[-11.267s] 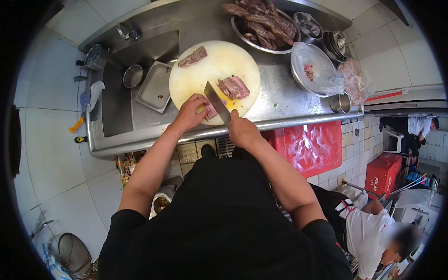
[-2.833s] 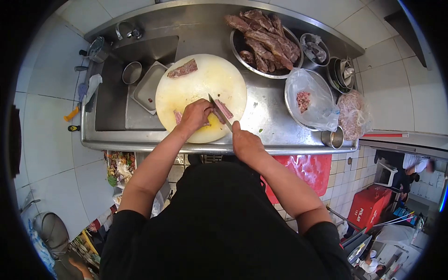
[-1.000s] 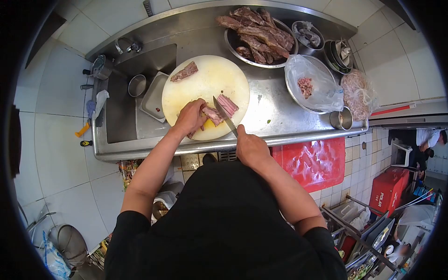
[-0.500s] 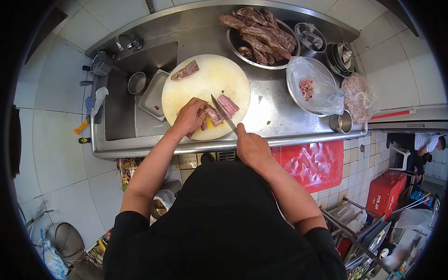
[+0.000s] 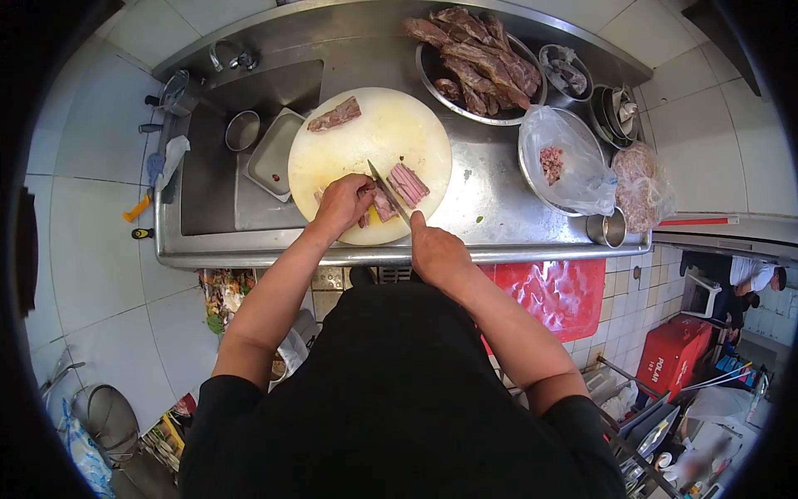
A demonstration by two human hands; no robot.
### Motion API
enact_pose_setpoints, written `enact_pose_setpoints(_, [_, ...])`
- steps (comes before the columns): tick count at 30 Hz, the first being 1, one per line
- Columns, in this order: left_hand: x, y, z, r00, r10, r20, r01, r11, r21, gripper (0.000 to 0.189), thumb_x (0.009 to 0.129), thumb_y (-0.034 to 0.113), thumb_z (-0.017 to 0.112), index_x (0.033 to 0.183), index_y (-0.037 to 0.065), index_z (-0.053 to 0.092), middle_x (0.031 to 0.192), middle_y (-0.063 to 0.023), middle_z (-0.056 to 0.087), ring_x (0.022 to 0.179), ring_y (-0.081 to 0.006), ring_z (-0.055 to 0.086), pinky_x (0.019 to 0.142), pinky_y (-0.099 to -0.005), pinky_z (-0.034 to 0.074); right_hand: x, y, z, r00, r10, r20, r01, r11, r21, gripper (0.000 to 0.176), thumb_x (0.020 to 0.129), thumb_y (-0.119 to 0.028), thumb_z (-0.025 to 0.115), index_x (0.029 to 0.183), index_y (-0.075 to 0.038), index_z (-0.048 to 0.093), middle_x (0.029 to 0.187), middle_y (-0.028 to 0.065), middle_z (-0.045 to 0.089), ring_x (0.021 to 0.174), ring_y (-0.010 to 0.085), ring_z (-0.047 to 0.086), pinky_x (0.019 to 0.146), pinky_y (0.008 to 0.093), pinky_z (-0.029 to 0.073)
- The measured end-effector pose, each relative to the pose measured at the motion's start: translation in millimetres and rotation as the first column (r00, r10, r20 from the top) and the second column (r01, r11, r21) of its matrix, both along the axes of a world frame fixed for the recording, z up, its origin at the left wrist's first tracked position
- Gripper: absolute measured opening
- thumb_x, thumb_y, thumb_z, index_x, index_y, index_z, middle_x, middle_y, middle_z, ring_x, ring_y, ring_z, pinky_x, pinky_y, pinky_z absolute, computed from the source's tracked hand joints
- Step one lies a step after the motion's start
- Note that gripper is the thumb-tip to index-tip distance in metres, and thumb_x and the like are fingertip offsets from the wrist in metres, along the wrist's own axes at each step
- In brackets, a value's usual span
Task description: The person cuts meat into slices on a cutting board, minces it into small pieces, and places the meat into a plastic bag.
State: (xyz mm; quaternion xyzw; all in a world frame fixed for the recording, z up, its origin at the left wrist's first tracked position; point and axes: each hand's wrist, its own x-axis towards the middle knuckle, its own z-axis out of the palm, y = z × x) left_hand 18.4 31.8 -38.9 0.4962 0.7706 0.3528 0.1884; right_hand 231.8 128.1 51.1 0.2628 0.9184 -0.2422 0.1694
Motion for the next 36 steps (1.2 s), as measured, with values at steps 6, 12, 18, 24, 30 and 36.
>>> enact_pose_setpoints(6, [2.7,-2.6,-4.0,0.994,0.033,0.105,-0.033,0.999,-0.007,0.018,0.09,0.009,0.072,0.104,-0.001,0.07,0.096,-0.0186,0.073,0.085,-0.0322,0.073,0.075,-0.0397,0.056,-15.9,-0.3,-20.2,0.997,-0.082,0.012,0.083,0.996,-0.043,0.021,0.095,-0.002,0.043,0.116,0.003,0.045,0.092,0.0311,0.071,0.09,0.0463,0.072,0.08,0.055,0.056])
enact_pose_setpoints(12, [-2.3,-3.1,-2.4,0.999,-0.035,0.0,0.035,0.999,-0.023,0.019,0.091,0.01,0.071,0.107,0.0,0.07,0.102,-0.0171,0.068,0.092,-0.0333,0.068,0.083,-0.0405,0.054,-31.0,13.1,-3.5,0.995,-0.097,0.025,0.097,0.995,-0.028,0.023,0.095,-0.003,0.044,0.118,0.002,0.045,0.092,0.0309,0.071,0.092,0.0465,0.071,0.084,0.0567,0.055])
enact_pose_setpoints(18, [-3.7,-4.8,-11.4,0.999,-0.053,-0.013,0.053,0.998,0.034,0.022,0.091,0.012,0.071,0.11,0.002,0.068,0.104,-0.0165,0.067,0.096,-0.035,0.066,0.087,-0.0421,0.053,-9.0,-3.0,11.6,0.997,-0.075,0.015,0.075,0.997,-0.023,0.022,0.094,-0.003,0.045,0.115,0.003,0.044,0.091,0.0319,0.07,0.09,0.0464,0.071,0.081,0.0564,0.055])
enact_pose_setpoints(24, [-0.6,-5.3,-16.6,1.0,-0.027,-0.004,0.027,0.999,0.044,0.021,0.091,0.011,0.07,0.11,0.001,0.068,0.107,-0.0168,0.068,0.099,-0.0369,0.066,0.089,-0.0427,0.052,-14.0,1.4,16.0,0.996,-0.034,0.078,0.037,0.999,-0.038,0.022,0.094,-0.003,0.045,0.115,0.003,0.044,0.092,0.0316,0.071,0.089,0.0474,0.071,0.081,0.056,0.056])
enact_pose_setpoints(30, [0.2,-6.2,-16.6,1.0,-0.008,0.017,0.007,0.999,0.049,0.02,0.091,0.009,0.069,0.109,0.0,0.068,0.106,-0.0173,0.068,0.098,-0.0368,0.066,0.088,-0.0426,0.053,-24.1,-4.3,-13.5,0.995,-0.056,0.087,0.055,0.998,0.012,0.021,0.095,-0.004,0.044,0.115,0.003,0.045,0.094,0.0313,0.071,0.091,0.0469,0.071,0.082,0.0551,0.056])
enact_pose_setpoints(36, [-3.2,-4.7,-15.5,0.997,-0.039,0.068,0.034,0.997,0.067,0.018,0.088,0.009,0.069,0.105,0.002,0.068,0.102,-0.0175,0.067,0.1,-0.0382,0.065,0.089,-0.0447,0.052,-39.7,5.6,-20.2,0.996,-0.091,-0.019,0.091,0.996,-0.009,0.026,0.095,-0.004,0.045,0.12,0.002,0.045,0.095,0.0302,0.071,0.092,0.0464,0.071,0.082,0.055,0.056])
